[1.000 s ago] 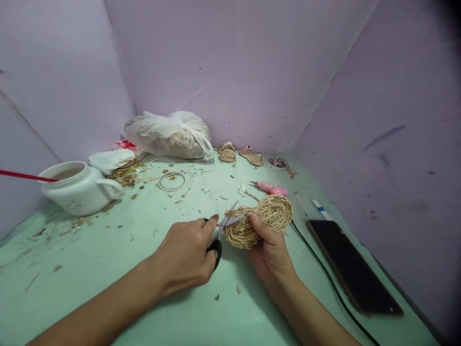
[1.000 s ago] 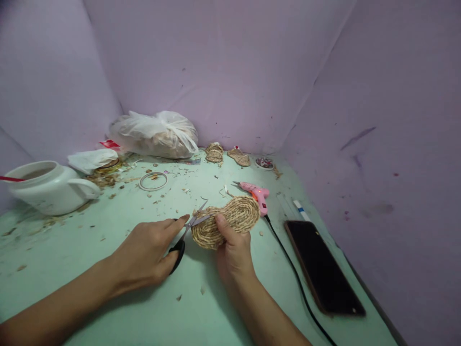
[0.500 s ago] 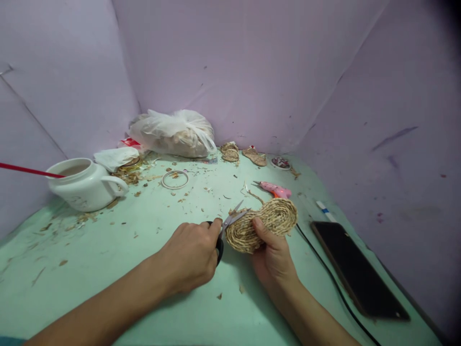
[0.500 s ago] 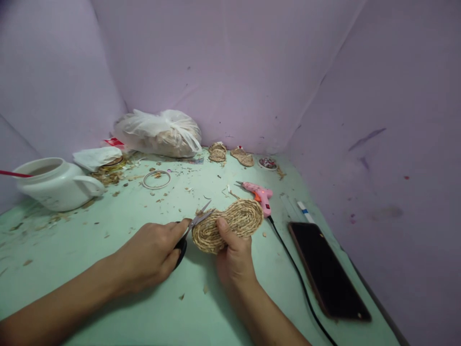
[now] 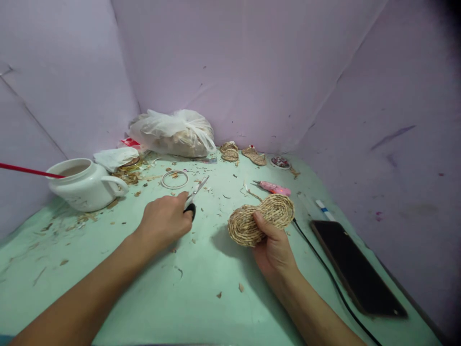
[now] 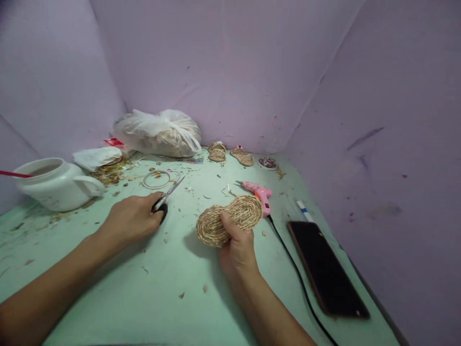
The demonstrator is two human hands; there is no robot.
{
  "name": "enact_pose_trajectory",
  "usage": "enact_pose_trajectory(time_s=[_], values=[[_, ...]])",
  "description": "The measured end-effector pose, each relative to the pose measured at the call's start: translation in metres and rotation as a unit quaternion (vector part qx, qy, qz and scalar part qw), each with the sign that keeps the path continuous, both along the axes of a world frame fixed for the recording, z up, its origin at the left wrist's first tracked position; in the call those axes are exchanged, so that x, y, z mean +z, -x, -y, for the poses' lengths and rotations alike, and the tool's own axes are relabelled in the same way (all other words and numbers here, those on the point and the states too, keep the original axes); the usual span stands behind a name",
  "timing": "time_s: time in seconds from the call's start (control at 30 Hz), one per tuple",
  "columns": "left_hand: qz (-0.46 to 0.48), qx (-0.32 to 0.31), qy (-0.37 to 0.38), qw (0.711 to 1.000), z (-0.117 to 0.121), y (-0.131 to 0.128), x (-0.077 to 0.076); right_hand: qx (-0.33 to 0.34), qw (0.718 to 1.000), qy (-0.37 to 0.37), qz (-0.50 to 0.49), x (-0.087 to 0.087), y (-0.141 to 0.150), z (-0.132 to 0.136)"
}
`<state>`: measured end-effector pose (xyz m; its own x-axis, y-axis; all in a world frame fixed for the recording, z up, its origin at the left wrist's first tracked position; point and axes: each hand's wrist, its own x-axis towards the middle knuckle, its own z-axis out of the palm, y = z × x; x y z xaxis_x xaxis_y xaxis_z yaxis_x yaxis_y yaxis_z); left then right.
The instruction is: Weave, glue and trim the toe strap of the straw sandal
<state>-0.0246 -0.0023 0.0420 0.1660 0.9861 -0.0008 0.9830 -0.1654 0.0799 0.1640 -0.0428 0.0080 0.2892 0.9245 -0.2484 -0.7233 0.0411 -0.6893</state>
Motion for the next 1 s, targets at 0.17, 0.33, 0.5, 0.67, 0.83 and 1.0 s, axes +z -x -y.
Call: enact_pose_trajectory(time_s=[0.17,0.33,0.5,0.67,0.83,1.0], values=[[-0.035,0.007,0.032,0.999,-0.025,0.027,-0.011,0.045,0.998,-0.035,0.02,0.001,-0.001,-0.002],[-0.02,-0.051,0.071,0.996,-0.035,0.045,-0.009,0.028,0.989,-0.118,0.086,-0.002,-0.003,0.0],[0.022,-0.041,0.076,0.996,-0.043,0.054,-0.008,0.005,0.917,-0.208,0.339,-0.005,-0.014,0.0],[0.047,0.027,-0.002,0.999,-0.039,0.046,-0.009,0.163,0.627,-0.35,0.677,-0.006,-0.019,-0.001],[0.097,0.023,-0.027,0.995,-0.017,0.026,0.001,0.181,0.566,-0.362,0.719,-0.011,-0.024,0.016],[0.178,-0.028,0.05,0.982,-0.004,0.008,-0.003,0.057,0.731,-0.11,0.671,-0.01,-0.035,0.031]])
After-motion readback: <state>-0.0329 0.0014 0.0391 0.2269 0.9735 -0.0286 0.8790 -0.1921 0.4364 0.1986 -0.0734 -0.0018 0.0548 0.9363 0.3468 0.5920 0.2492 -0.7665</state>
